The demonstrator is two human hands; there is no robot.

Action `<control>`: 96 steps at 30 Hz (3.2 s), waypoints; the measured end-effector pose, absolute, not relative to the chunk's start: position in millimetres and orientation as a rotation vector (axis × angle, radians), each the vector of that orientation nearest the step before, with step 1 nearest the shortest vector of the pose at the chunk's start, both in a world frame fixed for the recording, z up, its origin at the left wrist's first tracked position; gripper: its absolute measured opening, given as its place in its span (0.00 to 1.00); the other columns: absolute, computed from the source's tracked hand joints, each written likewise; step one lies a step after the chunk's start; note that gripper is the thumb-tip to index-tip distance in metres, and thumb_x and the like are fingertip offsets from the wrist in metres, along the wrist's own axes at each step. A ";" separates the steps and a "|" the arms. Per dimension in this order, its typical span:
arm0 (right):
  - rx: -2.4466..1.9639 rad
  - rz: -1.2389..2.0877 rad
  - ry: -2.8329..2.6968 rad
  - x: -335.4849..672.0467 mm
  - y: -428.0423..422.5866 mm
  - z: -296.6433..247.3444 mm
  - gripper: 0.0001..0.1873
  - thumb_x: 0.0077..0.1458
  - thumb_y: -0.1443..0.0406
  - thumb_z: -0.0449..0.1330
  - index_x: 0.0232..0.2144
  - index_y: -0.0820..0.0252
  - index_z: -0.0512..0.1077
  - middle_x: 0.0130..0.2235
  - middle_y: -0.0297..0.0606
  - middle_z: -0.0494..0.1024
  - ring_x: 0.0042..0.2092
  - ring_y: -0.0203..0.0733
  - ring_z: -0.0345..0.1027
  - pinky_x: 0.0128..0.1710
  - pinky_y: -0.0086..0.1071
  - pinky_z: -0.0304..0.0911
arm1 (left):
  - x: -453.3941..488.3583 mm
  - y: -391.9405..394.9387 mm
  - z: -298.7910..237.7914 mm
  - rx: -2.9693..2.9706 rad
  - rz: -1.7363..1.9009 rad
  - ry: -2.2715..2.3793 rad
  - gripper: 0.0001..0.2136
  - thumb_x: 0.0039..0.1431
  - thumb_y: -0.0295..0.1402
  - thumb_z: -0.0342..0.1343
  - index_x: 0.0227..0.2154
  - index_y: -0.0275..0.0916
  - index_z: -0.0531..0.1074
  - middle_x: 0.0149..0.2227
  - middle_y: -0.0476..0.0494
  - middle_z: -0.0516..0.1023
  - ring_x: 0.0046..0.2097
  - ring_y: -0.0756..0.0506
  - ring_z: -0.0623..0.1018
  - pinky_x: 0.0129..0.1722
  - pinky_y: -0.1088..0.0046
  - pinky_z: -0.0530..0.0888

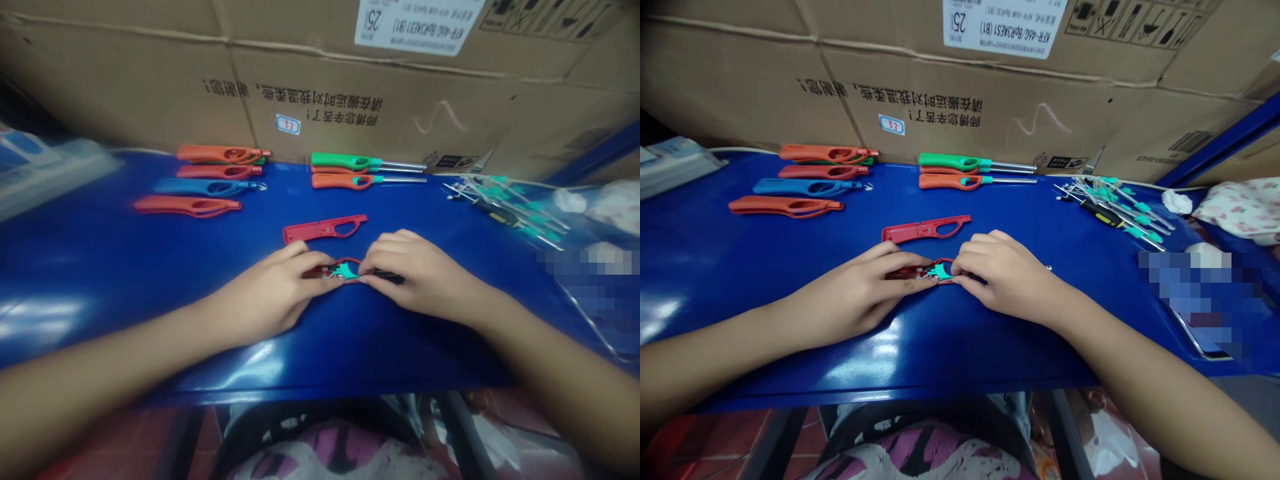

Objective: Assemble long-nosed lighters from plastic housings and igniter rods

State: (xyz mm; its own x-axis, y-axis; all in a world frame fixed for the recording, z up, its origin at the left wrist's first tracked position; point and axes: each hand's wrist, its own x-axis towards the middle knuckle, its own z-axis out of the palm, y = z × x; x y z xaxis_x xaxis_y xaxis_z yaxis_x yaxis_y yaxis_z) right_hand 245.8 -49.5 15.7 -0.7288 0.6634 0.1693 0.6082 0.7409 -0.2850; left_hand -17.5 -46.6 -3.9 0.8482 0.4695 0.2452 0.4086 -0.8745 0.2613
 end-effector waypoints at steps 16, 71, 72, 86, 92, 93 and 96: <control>-0.985 0.234 -2.696 247.8 -50.1 13.0 0.06 0.65 0.66 0.58 0.36 0.60 0.75 0.37 0.37 0.79 0.41 0.42 0.70 0.43 0.36 0.56 | -17.2 -46.2 -5.4 2.817 0.462 0.673 0.20 0.68 0.24 0.48 0.58 0.40 0.73 0.55 0.34 0.75 0.50 0.39 0.72 0.51 0.55 0.75; -0.983 0.132 -2.737 244.4 -52.2 11.8 0.11 0.68 0.65 0.54 0.35 0.61 0.75 0.35 0.39 0.78 0.37 0.41 0.69 0.41 0.36 0.54 | -17.6 -44.4 -6.9 2.769 0.570 0.653 0.18 0.68 0.25 0.50 0.56 0.44 0.75 0.57 0.38 0.77 0.48 0.41 0.73 0.49 0.57 0.75; -0.985 0.134 -2.736 244.4 -52.2 11.9 0.11 0.68 0.65 0.54 0.35 0.61 0.75 0.35 0.38 0.78 0.37 0.41 0.69 0.41 0.36 0.54 | -18.0 -44.2 -7.7 2.771 0.576 0.650 0.18 0.68 0.25 0.50 0.57 0.44 0.75 0.57 0.38 0.77 0.47 0.41 0.73 0.49 0.57 0.76; -0.969 0.125 -2.726 245.3 -51.7 10.4 0.11 0.68 0.65 0.54 0.36 0.61 0.75 0.35 0.39 0.78 0.37 0.41 0.68 0.42 0.36 0.54 | -17.7 -43.7 -9.2 2.682 0.625 0.670 0.18 0.67 0.23 0.51 0.54 0.45 0.77 0.57 0.40 0.77 0.48 0.42 0.73 0.49 0.59 0.75; -0.970 0.139 -2.731 244.8 -51.9 10.8 0.11 0.68 0.65 0.54 0.36 0.61 0.74 0.36 0.39 0.78 0.38 0.41 0.69 0.42 0.36 0.54 | -15.7 -43.4 -8.7 2.579 0.599 0.732 0.17 0.67 0.24 0.52 0.52 0.46 0.78 0.55 0.42 0.77 0.49 0.42 0.74 0.51 0.57 0.73; -0.975 0.145 -2.732 244.6 -52.0 11.1 0.10 0.68 0.65 0.54 0.36 0.61 0.74 0.36 0.39 0.79 0.38 0.41 0.69 0.42 0.36 0.54 | -15.2 -43.4 -8.8 2.555 0.604 0.744 0.17 0.67 0.24 0.52 0.52 0.46 0.78 0.55 0.42 0.77 0.49 0.42 0.74 0.51 0.57 0.73; -0.984 0.163 -2.730 244.2 -51.9 11.9 0.10 0.68 0.65 0.54 0.36 0.61 0.75 0.36 0.39 0.79 0.38 0.41 0.69 0.42 0.36 0.54 | -14.1 -43.9 -9.2 2.515 0.611 0.763 0.16 0.67 0.24 0.52 0.51 0.46 0.79 0.55 0.42 0.77 0.49 0.42 0.74 0.52 0.57 0.72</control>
State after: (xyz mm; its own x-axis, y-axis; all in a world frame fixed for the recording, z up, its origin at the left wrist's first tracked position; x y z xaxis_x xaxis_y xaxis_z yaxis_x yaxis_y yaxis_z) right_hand 244.2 -51.9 11.9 -0.7462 0.6405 0.1816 0.6144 0.7675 -0.1829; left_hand -14.1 -43.9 -9.2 0.7503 0.5988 0.2801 0.4046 -0.7510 0.5217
